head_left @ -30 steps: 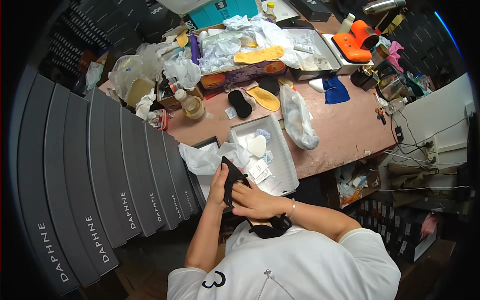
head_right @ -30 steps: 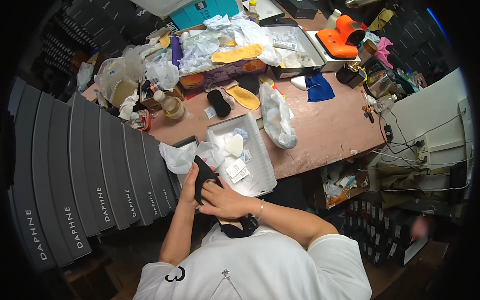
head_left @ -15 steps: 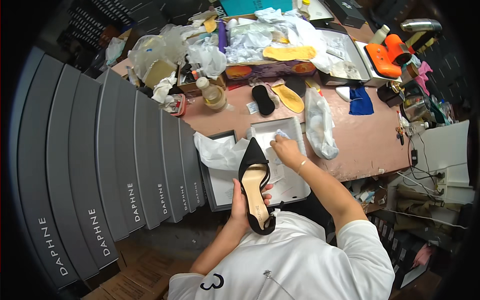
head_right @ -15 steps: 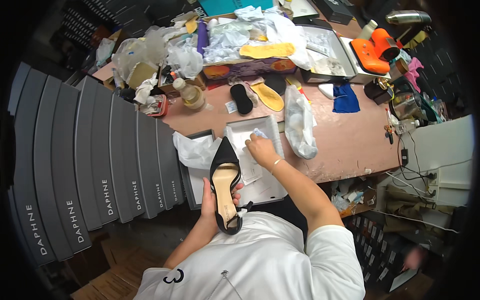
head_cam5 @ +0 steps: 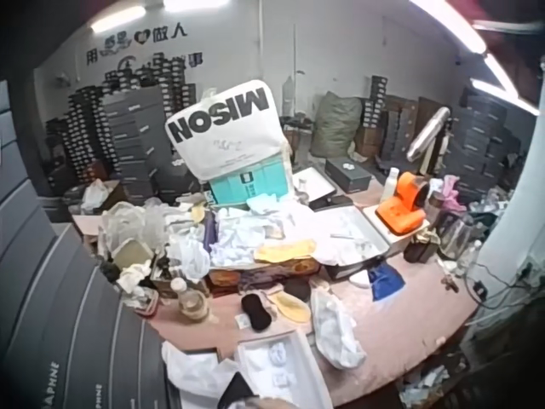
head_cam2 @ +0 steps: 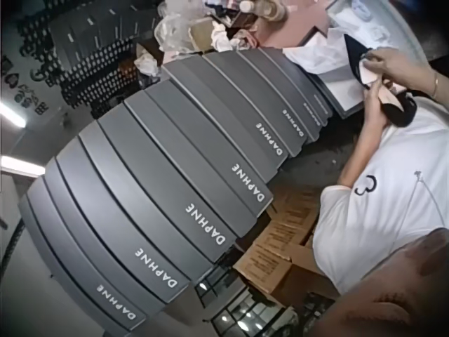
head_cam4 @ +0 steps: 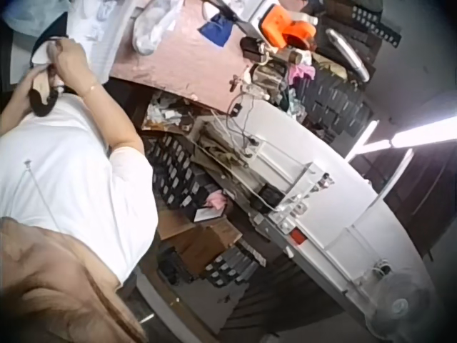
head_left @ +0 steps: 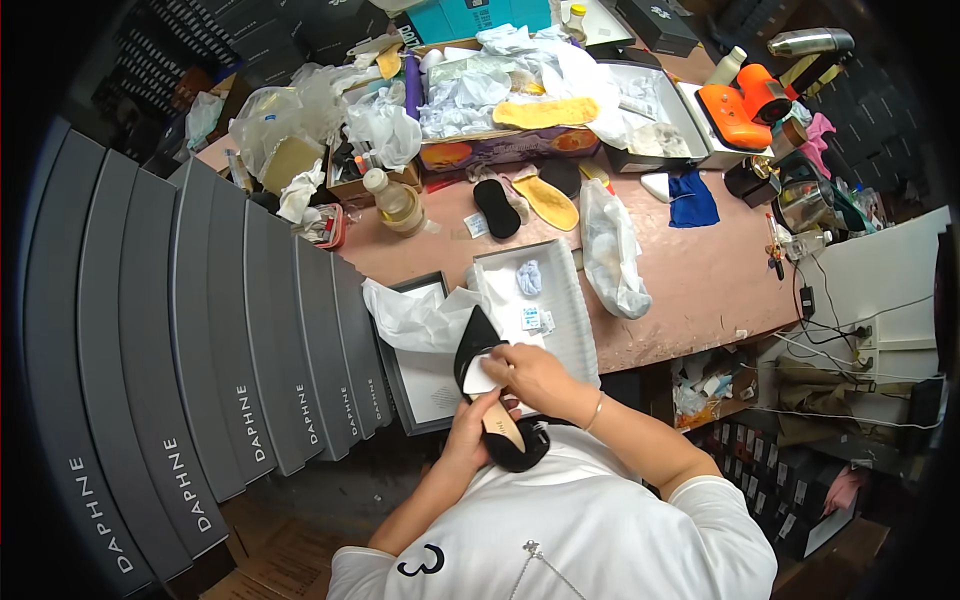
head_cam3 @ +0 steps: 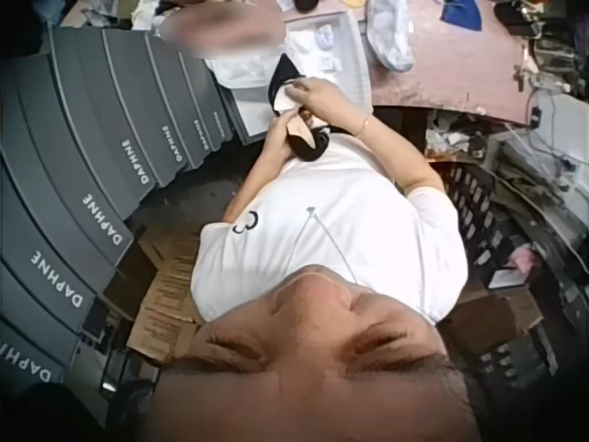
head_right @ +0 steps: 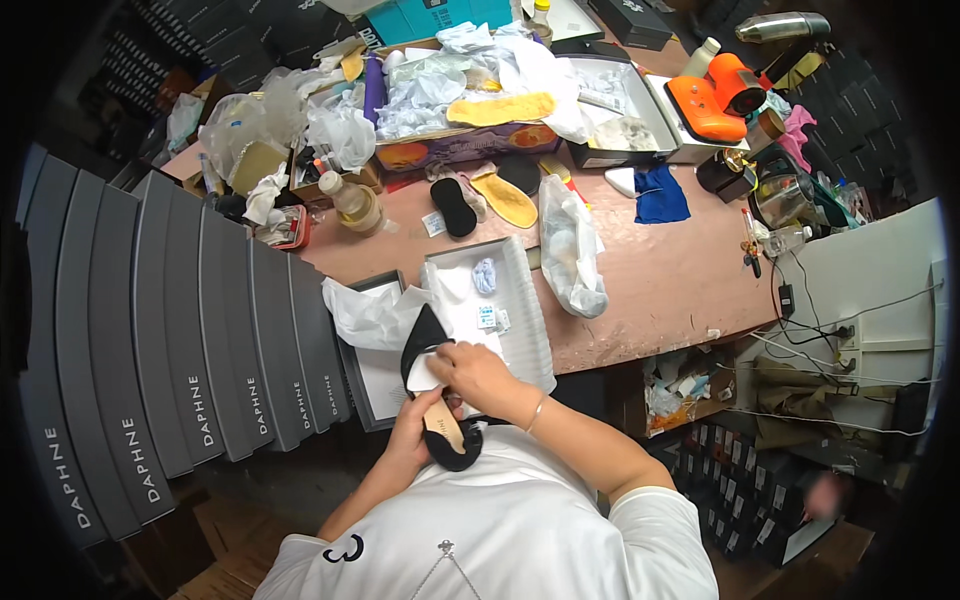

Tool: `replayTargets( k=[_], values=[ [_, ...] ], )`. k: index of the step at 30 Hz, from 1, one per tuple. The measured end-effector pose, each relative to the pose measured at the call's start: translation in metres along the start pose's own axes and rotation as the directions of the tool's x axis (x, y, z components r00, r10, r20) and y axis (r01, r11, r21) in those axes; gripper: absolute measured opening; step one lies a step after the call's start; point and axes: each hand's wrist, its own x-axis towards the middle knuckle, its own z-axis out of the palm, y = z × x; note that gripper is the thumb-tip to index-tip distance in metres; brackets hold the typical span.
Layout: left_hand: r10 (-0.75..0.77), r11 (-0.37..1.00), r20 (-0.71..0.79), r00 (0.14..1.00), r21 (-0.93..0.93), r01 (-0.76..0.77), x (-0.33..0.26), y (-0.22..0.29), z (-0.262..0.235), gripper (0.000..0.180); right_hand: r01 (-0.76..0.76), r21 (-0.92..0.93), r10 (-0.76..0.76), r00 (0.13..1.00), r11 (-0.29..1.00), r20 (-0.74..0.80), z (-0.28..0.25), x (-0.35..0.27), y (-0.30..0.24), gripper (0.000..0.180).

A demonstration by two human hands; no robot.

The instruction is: Packaging black high-heeled shoes into boxes with tissue paper and then placing those boxes into a larger shipping carton.

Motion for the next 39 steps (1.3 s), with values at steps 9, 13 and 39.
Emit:
replayTargets(
  k=[9,13,39],
  values=[
    [0.06,0.998,-0.187,0.98,-0.011,-0.063,0.012,0.018,-0.016,0.038,-0.27,-0.11,0.262,0.962,0.956,-0.082,0.042,0.071,0.132,0.025],
    [0.154,0.987,-0.223,0.963,-0.005,-0.159,0.02,0.025,0.001,0.03,-0.128,-0.367,0.153,0.988,0.921,0.038,0.043,0.078,0.14,0.018],
    [0.323,0.94,-0.135,0.937,0.159,-0.301,0.017,0.003,0.002,0.034,-0.587,-0.189,0.603,0.797,0.787,0.034,0.047,0.059,0.157,0.05]
  ],
)
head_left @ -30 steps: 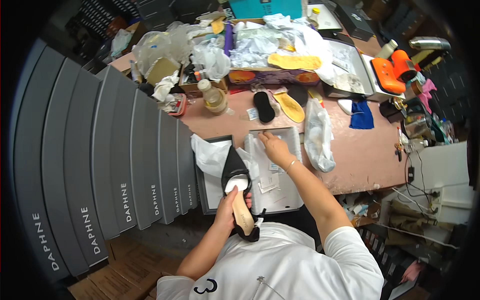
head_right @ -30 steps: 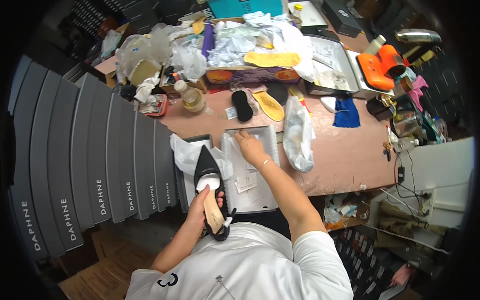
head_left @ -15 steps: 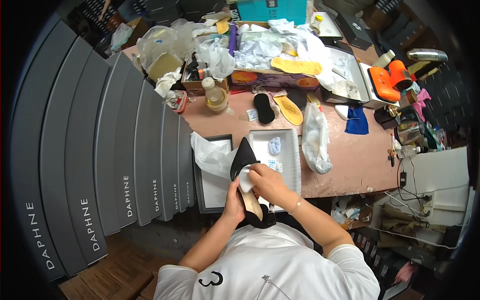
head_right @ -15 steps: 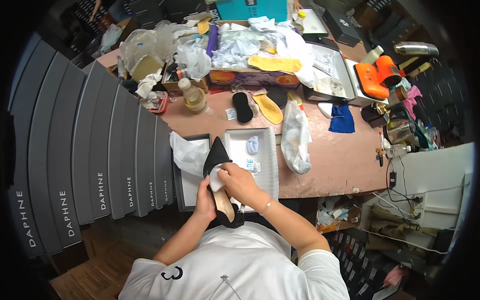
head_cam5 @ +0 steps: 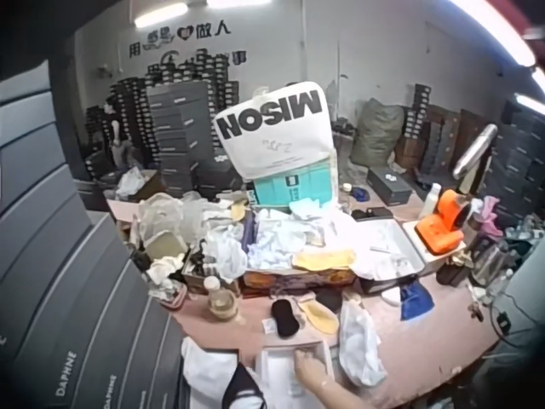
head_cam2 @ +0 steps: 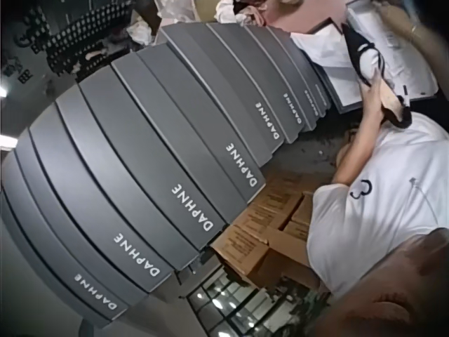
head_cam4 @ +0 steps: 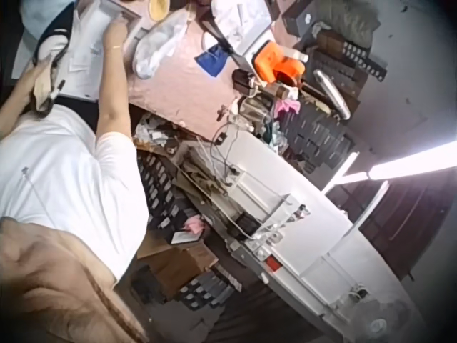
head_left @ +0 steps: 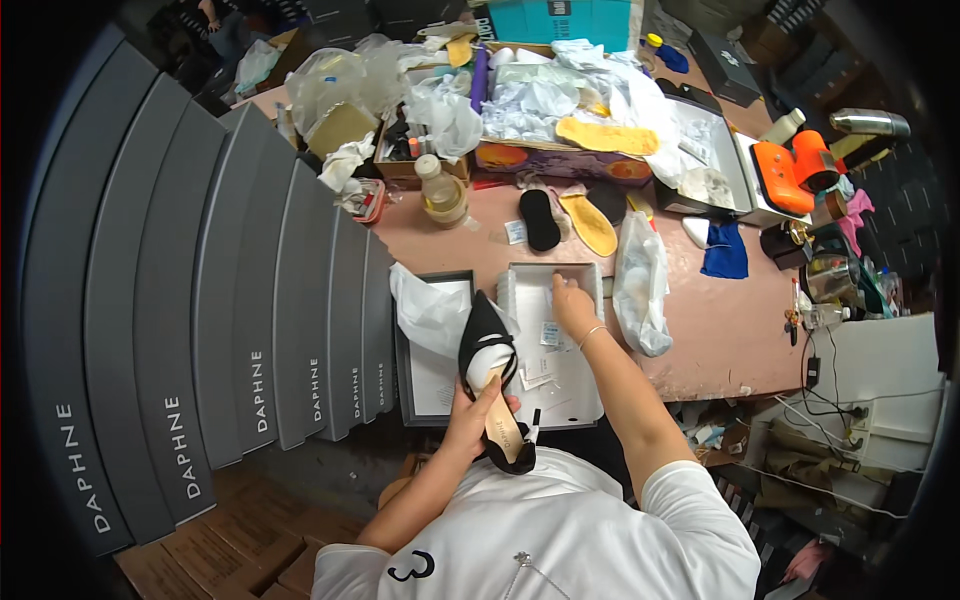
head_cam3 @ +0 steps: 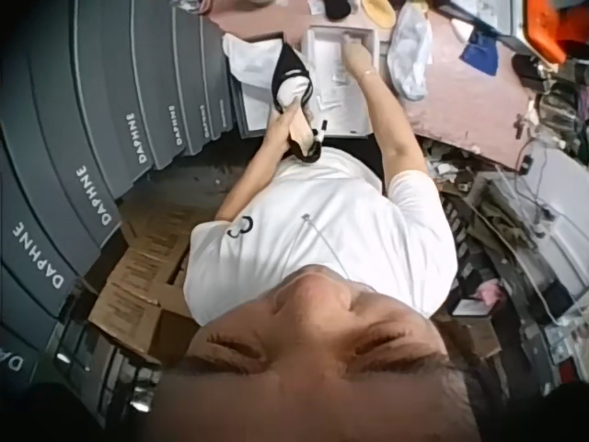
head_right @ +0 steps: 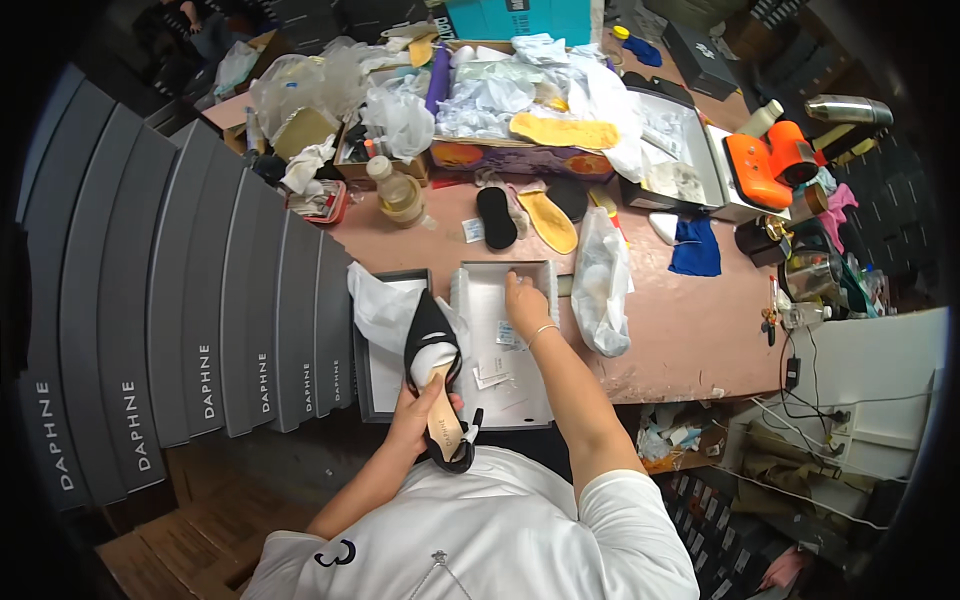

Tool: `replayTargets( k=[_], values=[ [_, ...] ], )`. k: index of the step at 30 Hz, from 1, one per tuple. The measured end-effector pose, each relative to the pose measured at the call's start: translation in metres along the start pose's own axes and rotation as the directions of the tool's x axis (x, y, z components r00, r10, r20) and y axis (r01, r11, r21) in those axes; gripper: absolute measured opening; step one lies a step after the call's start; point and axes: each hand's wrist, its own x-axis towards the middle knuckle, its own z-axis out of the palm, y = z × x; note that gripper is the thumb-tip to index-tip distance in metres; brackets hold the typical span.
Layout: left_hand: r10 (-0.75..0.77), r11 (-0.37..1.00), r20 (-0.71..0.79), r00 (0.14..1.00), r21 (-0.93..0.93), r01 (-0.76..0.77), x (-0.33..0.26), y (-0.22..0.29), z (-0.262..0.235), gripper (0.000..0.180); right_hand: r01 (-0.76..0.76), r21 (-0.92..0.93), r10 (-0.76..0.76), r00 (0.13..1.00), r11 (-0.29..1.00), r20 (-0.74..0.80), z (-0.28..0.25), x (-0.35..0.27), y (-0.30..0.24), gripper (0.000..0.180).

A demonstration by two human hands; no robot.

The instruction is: Packaging black high-heeled shoes into boxes with tissue paper and then placing those boxes into a larger shipping carton.

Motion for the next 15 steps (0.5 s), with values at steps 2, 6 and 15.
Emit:
replayTargets(
  k=[2,6,15],
  values=[
    [-0.018,0.999,-0.046,0.999,-0.031,0.017,-0.002,0.011,0.004,0.036,0.052,-0.008,-0.052,0.997,0.999,-0.063,0.012,-0.004,-0.003,0.045],
    [-0.064,0.995,-0.024,0.998,-0.072,0.062,0.01,0.009,-0.013,0.037,0.221,0.114,-0.2,0.964,0.969,-0.173,-0.017,-0.042,-0.019,0.044],
    [-0.028,0.994,0.107,0.994,-0.104,0.039,0.004,0.002,0.007,0.042,0.704,-0.008,-0.682,0.685,0.71,-0.255,-0.057,-0.103,-0.089,0.018]
  ],
)
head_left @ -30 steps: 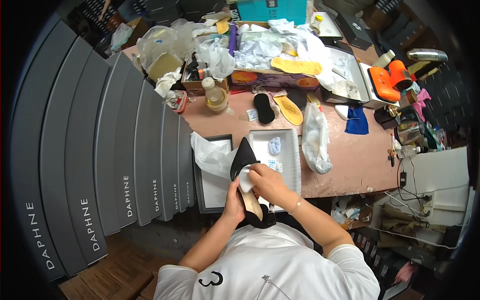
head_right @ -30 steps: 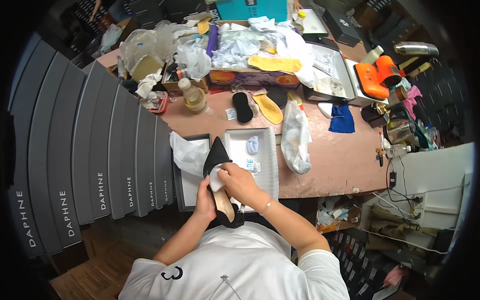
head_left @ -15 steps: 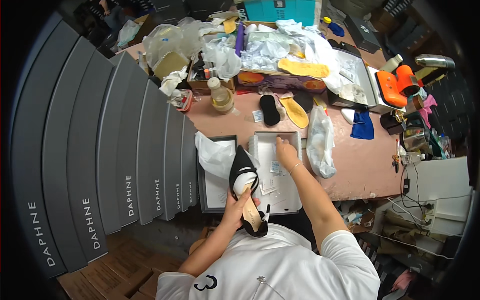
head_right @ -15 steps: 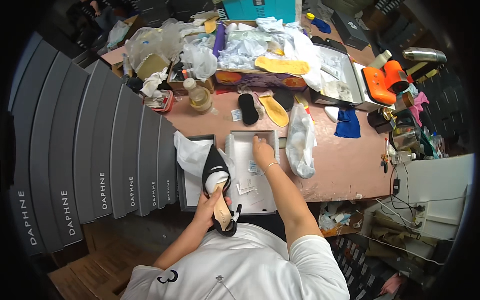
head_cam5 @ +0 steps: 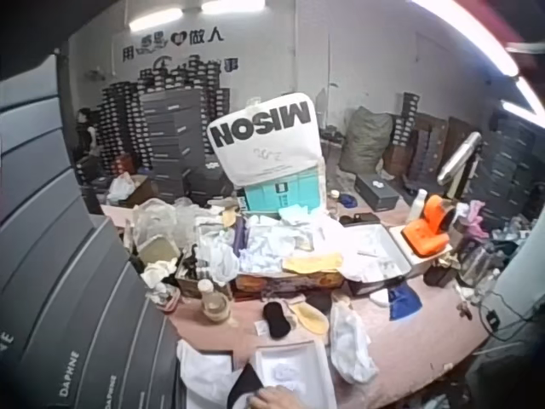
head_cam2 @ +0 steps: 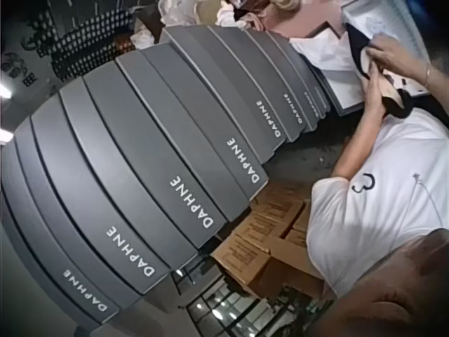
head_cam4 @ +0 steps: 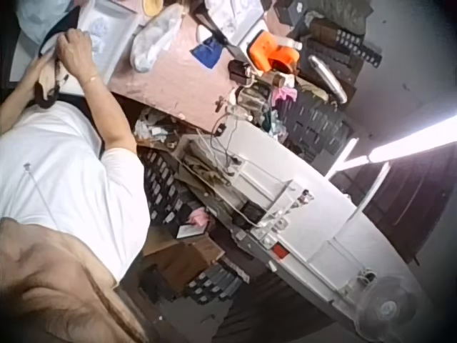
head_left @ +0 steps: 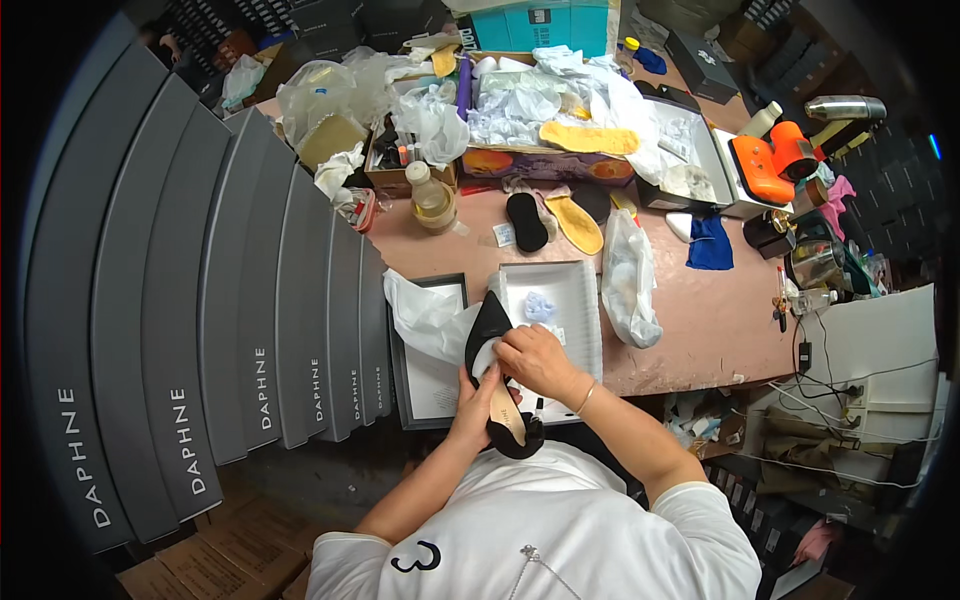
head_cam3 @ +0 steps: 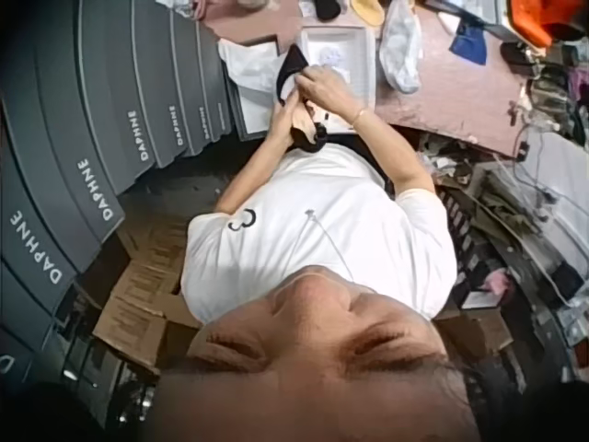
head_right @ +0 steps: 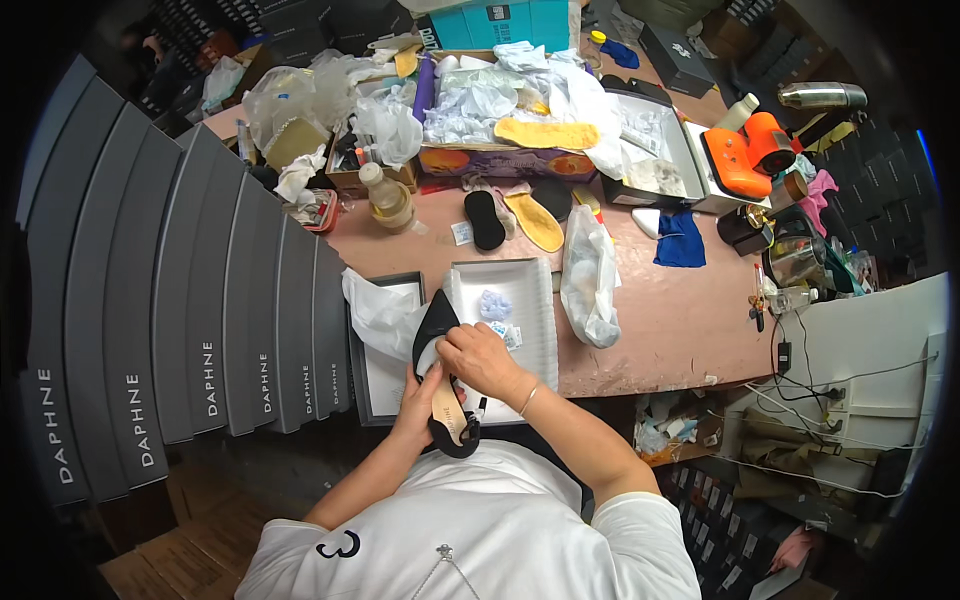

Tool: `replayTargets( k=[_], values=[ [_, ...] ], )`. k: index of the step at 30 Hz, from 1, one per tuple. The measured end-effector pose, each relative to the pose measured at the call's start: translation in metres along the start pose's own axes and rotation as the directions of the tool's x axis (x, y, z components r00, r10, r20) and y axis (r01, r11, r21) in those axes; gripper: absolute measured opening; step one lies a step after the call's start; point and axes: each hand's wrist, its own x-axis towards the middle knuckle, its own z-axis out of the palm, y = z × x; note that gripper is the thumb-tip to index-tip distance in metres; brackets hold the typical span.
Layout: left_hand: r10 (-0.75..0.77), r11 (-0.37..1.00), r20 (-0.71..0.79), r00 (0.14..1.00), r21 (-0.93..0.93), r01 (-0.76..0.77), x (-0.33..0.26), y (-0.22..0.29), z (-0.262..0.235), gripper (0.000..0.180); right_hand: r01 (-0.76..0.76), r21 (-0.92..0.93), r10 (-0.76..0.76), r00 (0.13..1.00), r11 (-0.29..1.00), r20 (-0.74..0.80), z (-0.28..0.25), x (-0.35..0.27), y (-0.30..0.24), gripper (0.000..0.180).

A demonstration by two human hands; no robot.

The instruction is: Packaging black high-heeled shoes into boxes with tissue paper and then placing those boxes into a larger shipping carton.

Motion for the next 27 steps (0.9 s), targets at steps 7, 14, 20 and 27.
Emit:
replayTargets(
  k=[7,14,20,27],
  values=[
    [0.023,0.999,-0.077,0.997,-0.021,-0.024,-0.011,-0.013,0.019,0.038,-0.349,-0.016,0.347,0.934,0.937,-0.081,0.007,0.002,-0.001,0.039],
    [-0.058,0.995,-0.199,0.978,-0.093,0.04,-0.004,-0.029,0.008,0.049,-0.375,0.23,0.324,0.918,0.898,0.229,0.018,0.003,0.012,0.086],
    [-0.099,0.992,-0.175,0.98,-0.097,0.083,0.006,-0.015,-0.02,0.036,-0.605,-0.005,0.601,0.789,0.796,0.131,0.04,-0.013,0.115,0.053],
    [-0.13,0.976,-0.076,0.989,-0.186,0.114,0.018,-0.007,-0.032,0.047,-0.488,0.539,0.536,0.84,0.686,0.079,0.006,-0.005,0.057,0.027]
  ],
)
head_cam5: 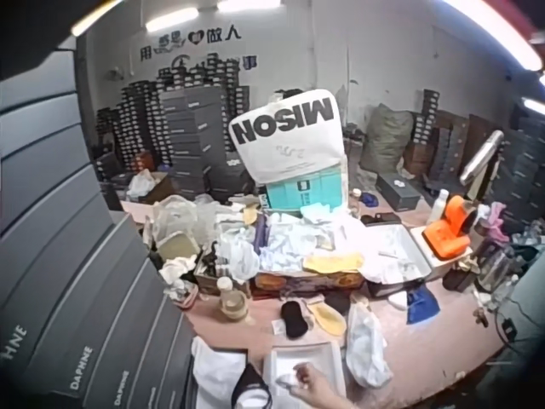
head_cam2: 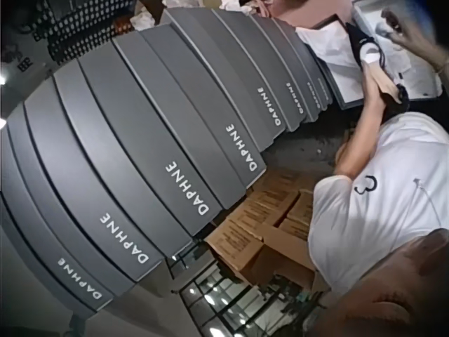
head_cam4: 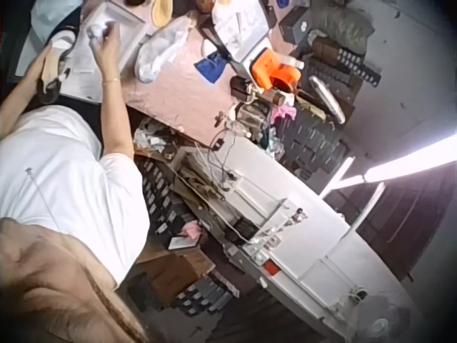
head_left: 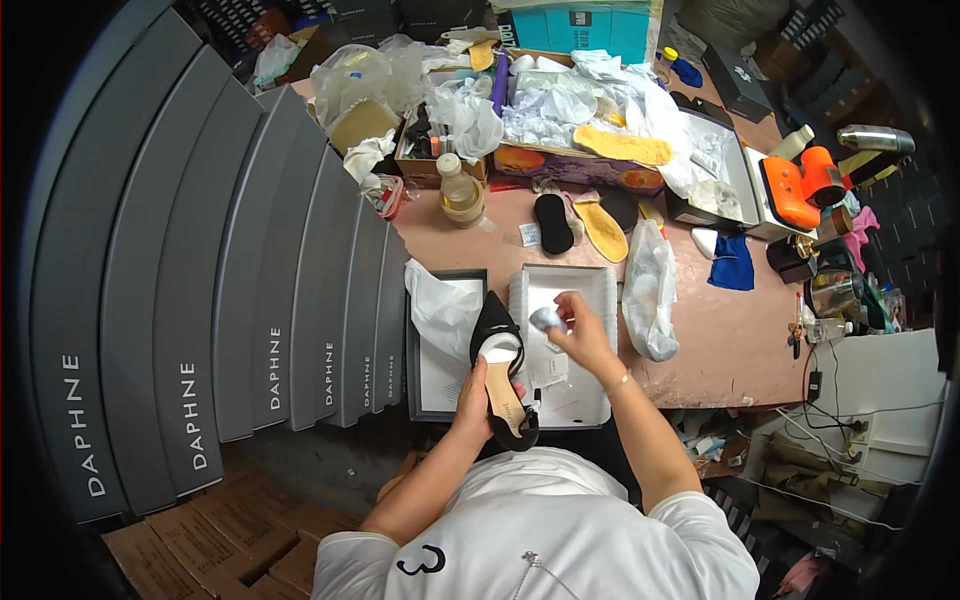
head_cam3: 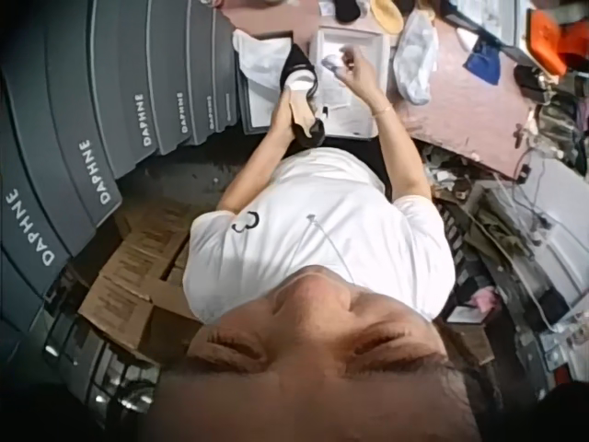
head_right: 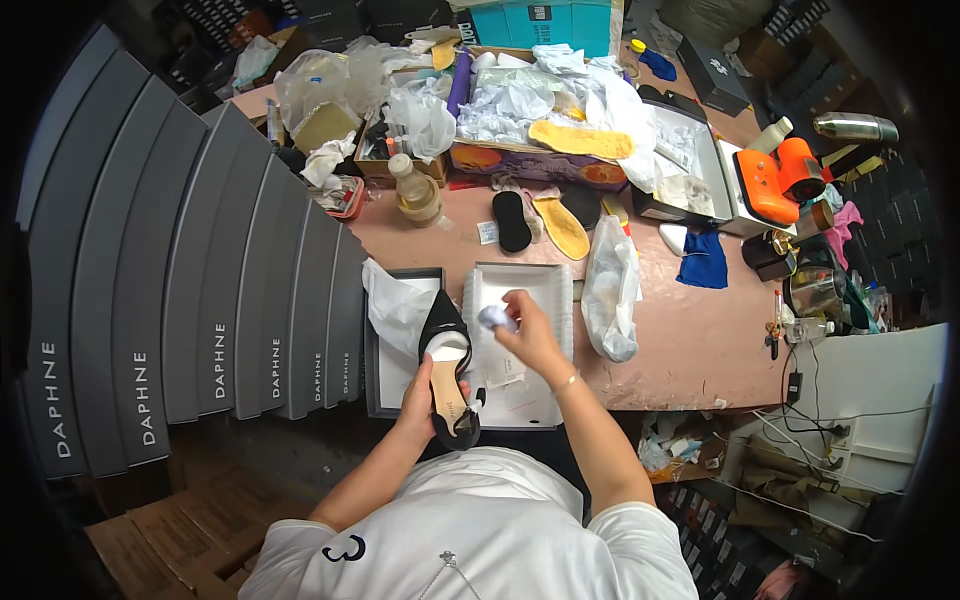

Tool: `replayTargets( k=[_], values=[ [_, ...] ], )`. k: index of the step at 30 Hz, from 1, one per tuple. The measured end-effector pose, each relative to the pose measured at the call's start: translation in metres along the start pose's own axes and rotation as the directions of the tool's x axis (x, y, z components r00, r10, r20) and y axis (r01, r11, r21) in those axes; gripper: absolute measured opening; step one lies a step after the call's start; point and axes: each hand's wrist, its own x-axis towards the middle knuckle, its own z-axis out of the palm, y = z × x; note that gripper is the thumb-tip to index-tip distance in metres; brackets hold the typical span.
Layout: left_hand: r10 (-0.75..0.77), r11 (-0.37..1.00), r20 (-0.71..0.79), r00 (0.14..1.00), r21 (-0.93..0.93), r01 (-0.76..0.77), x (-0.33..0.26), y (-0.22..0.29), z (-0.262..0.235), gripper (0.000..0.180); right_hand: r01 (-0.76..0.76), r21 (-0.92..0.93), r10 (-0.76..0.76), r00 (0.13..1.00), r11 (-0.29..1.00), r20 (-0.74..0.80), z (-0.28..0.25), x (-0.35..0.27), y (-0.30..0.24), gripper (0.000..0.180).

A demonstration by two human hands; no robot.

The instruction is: Packaging black high-heeled shoes into boxes with tissue paper and then placing those boxes into a larger shipping carton.

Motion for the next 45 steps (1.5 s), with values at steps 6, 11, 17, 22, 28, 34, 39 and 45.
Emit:
replayTargets(
  k=[6,11,17,22,28,34,39,45],
  values=[
    [0.153,0.964,0.124,0.98,0.2,-0.175,-0.006,-0.008,0.028,0.035,0.449,-0.374,-0.404,0.893,0.811,0.198,0.03,-0.038,-0.031,0.038],
    [0.092,0.955,0.14,0.986,0.269,-0.128,-0.009,-0.005,0.021,0.031,0.346,-0.317,-0.311,0.937,0.883,0.156,0.019,-0.054,-0.024,0.046],
    [0.062,0.966,0.174,0.983,0.238,-0.103,-0.025,-0.027,0.029,0.034,0.146,-0.092,-0.152,0.987,0.985,-0.053,0.016,-0.051,-0.047,0.091],
    [0.108,0.961,0.062,0.992,0.248,-0.12,-0.035,-0.027,0.038,0.026,0.016,0.181,0.0,0.996,0.983,-0.09,0.033,-0.038,-0.037,0.078],
    [-0.119,0.993,0.362,0.925,0.06,0.104,0.012,0.018,0.004,0.035,0.046,0.325,-0.136,0.956,0.944,0.259,0.005,0.005,-0.068,0.082],
    [-0.06,0.682,0.752,0.656,-0.449,0.577,0.023,0.047,-0.002,0.046,-0.142,0.481,0.04,0.976,0.865,0.216,-0.023,-0.045,-0.073,0.061],
    [0.026,0.535,0.907,0.421,-0.369,0.76,0.031,0.029,-0.001,0.059,-0.36,0.402,0.178,0.888,0.842,0.423,0.001,-0.107,-0.051,0.043],
    [-0.048,0.431,0.842,0.537,-0.468,0.772,0.017,0.016,0.01,0.055,-0.271,0.357,0.138,0.924,0.894,0.355,0.004,-0.113,-0.059,0.044]
  ],
)
